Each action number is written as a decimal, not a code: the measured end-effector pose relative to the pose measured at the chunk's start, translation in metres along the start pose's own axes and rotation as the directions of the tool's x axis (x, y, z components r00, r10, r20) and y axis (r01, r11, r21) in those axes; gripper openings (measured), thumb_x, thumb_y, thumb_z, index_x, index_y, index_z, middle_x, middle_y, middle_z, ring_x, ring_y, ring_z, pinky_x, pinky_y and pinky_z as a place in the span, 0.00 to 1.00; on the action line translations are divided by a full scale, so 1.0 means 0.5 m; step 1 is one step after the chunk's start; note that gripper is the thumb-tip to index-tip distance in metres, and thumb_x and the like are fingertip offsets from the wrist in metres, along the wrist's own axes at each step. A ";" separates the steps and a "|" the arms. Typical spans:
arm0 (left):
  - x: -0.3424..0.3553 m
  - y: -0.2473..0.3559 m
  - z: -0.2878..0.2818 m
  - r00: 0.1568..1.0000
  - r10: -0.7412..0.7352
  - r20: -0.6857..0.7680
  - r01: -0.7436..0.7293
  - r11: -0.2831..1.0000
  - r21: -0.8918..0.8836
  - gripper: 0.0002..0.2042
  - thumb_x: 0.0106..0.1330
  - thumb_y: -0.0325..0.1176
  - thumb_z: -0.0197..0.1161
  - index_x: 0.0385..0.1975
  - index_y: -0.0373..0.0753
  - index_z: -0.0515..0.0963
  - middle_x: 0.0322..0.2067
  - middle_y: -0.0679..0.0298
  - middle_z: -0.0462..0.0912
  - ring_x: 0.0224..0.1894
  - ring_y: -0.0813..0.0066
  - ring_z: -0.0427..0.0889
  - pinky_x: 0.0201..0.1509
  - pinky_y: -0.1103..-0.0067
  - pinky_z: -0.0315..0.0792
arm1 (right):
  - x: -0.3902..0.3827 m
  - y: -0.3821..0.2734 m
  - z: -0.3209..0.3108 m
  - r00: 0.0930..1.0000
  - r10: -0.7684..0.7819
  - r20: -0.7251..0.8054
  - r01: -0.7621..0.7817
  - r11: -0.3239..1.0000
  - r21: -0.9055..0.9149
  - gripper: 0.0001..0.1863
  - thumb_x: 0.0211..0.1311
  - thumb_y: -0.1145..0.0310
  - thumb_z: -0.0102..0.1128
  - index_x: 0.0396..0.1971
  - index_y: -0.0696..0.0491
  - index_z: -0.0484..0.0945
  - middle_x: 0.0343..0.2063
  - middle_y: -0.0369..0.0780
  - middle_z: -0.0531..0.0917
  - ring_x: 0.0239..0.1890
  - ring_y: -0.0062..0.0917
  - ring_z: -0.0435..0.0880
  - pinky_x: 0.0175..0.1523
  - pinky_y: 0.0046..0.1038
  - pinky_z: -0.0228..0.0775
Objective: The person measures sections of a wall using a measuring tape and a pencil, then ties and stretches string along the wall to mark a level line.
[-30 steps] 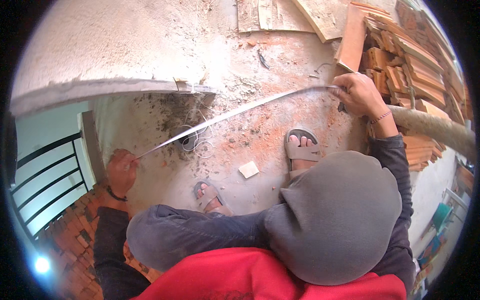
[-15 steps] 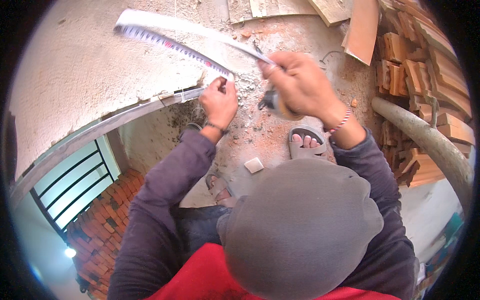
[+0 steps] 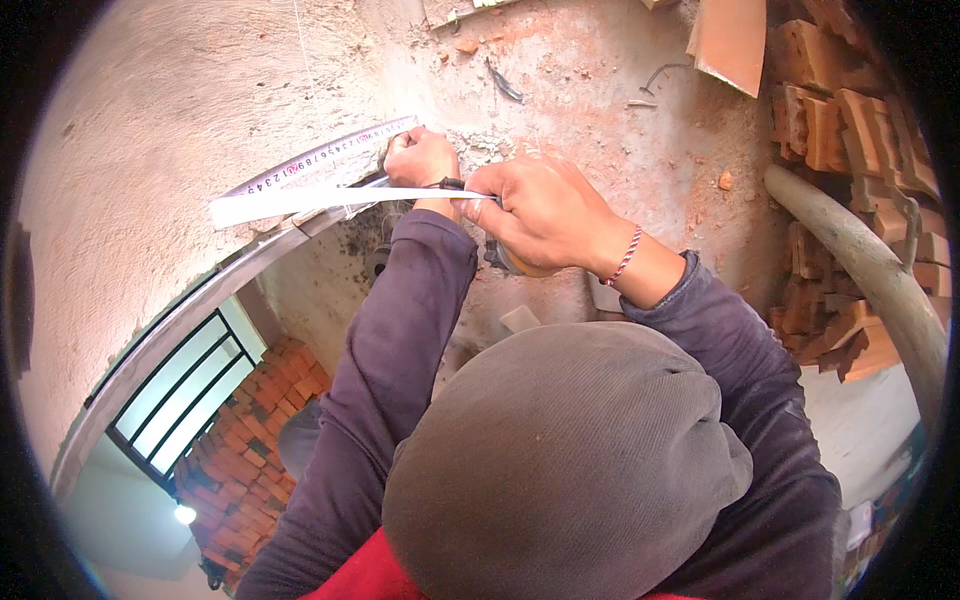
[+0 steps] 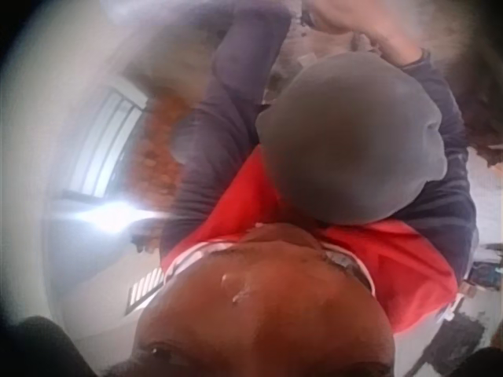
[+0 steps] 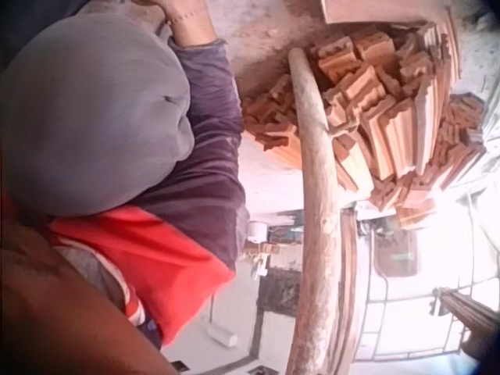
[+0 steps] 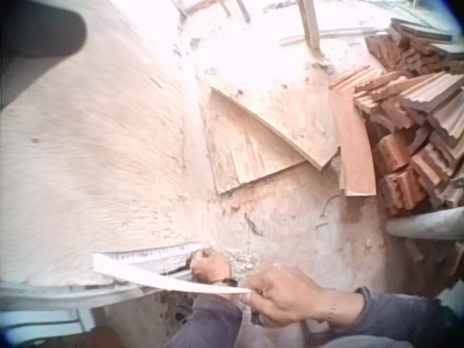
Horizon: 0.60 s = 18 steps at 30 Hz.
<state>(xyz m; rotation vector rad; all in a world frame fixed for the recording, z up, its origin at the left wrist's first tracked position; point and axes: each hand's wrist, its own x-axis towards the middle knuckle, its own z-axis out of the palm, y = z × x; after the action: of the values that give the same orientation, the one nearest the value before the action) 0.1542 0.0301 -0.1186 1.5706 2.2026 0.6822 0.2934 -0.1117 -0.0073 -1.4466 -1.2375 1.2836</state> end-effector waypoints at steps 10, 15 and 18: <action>-0.004 0.020 -0.009 0.998 0.047 -0.043 -0.045 0.998 0.047 0.10 0.58 0.29 0.54 0.27 0.26 0.77 0.27 0.46 0.82 0.31 0.52 0.82 0.39 0.68 0.75 | 0.014 0.009 -0.001 0.999 -0.016 0.046 0.015 1.000 0.011 0.15 0.61 0.59 0.53 0.25 0.56 0.78 0.21 0.50 0.77 0.28 0.48 0.76 0.33 0.42 0.67; -0.010 0.020 -0.014 0.998 0.051 -0.028 -0.049 0.996 0.071 0.10 0.58 0.28 0.53 0.27 0.26 0.76 0.27 0.46 0.81 0.31 0.51 0.82 0.39 0.67 0.74 | 0.020 0.020 -0.001 0.999 -0.042 0.032 0.041 0.999 0.035 0.13 0.60 0.61 0.53 0.25 0.55 0.78 0.21 0.49 0.78 0.27 0.47 0.77 0.32 0.42 0.67; -0.007 -0.001 -0.011 0.997 0.079 -0.012 -0.078 0.995 0.069 0.10 0.58 0.28 0.53 0.29 0.26 0.75 0.28 0.45 0.81 0.33 0.50 0.82 0.40 0.67 0.74 | 0.021 0.020 0.001 0.999 -0.034 0.032 0.032 0.998 0.056 0.12 0.59 0.62 0.53 0.25 0.55 0.79 0.21 0.49 0.78 0.27 0.46 0.77 0.32 0.41 0.67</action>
<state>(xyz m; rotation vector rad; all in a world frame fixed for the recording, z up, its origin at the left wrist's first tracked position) 0.1521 0.0257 -0.1144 1.6996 2.2065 0.6493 0.2942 -0.1032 -0.0192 -1.3658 -1.2325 1.3141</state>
